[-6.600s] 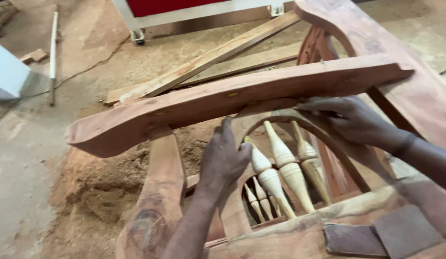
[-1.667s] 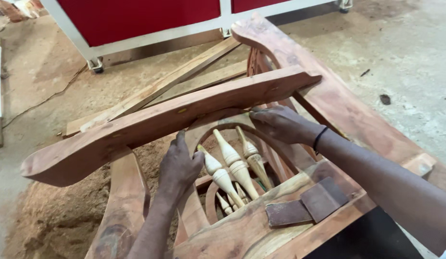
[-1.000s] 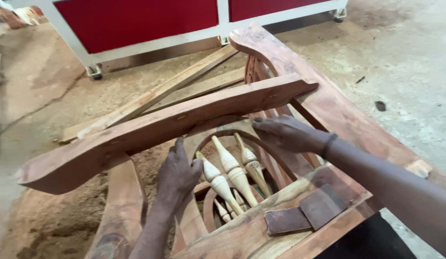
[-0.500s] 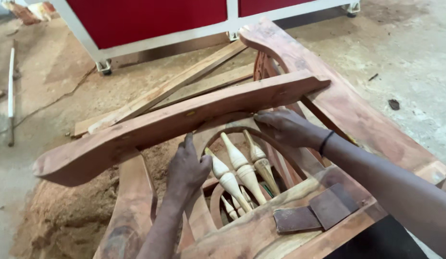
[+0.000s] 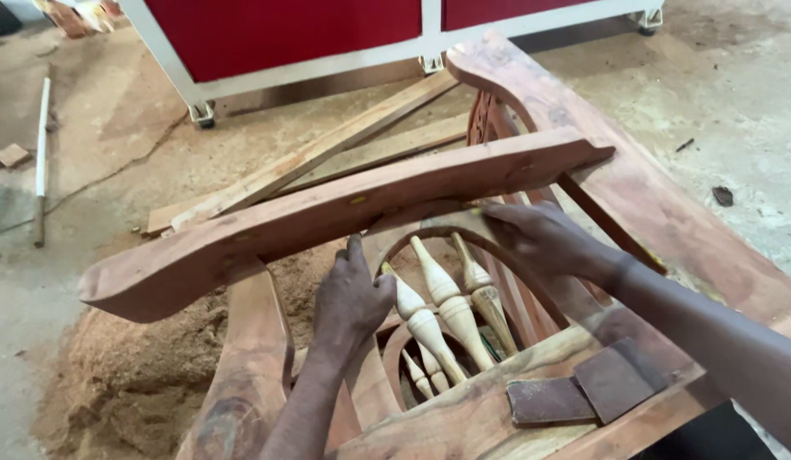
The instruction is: The person uses pieces of sandpaper to smooth the surfaces of a wooden chair frame and fits turned spindles into the frame backrest.
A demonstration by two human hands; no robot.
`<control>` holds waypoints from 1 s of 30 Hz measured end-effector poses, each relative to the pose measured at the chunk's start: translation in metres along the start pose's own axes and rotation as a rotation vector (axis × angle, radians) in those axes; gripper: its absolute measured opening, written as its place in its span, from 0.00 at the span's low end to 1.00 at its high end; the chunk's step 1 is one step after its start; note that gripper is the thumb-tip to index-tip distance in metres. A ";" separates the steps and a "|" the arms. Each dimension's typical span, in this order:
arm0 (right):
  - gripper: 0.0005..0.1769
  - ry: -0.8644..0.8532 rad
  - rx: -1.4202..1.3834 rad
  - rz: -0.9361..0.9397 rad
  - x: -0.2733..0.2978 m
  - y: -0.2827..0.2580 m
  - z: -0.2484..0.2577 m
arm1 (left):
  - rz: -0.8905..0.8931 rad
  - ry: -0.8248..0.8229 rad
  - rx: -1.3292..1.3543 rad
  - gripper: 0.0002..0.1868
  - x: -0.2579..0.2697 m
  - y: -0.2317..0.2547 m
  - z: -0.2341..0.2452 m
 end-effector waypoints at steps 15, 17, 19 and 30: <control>0.25 -0.162 0.209 0.357 0.000 0.006 -0.001 | 0.041 -0.084 0.019 0.44 0.001 -0.005 -0.004; 0.26 -0.150 0.096 0.173 0.022 0.012 0.014 | 0.064 -0.099 0.008 0.44 -0.001 -0.004 -0.002; 0.29 -0.236 0.057 -0.182 0.046 0.024 0.019 | 0.044 -0.071 -0.002 0.44 0.000 -0.001 0.000; 0.22 -0.272 0.387 0.241 -0.032 0.002 -0.029 | 0.024 -0.071 0.029 0.45 0.000 0.000 0.001</control>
Point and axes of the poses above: each hand's wrist, its own x-axis away from the middle knuckle, its own z-axis out of the back of the hand, y = z × x, the point moved 6 cm from there along -x, towards the middle knuckle, and after that the axes turned 5 degrees about -x, right-handed, at the moved point
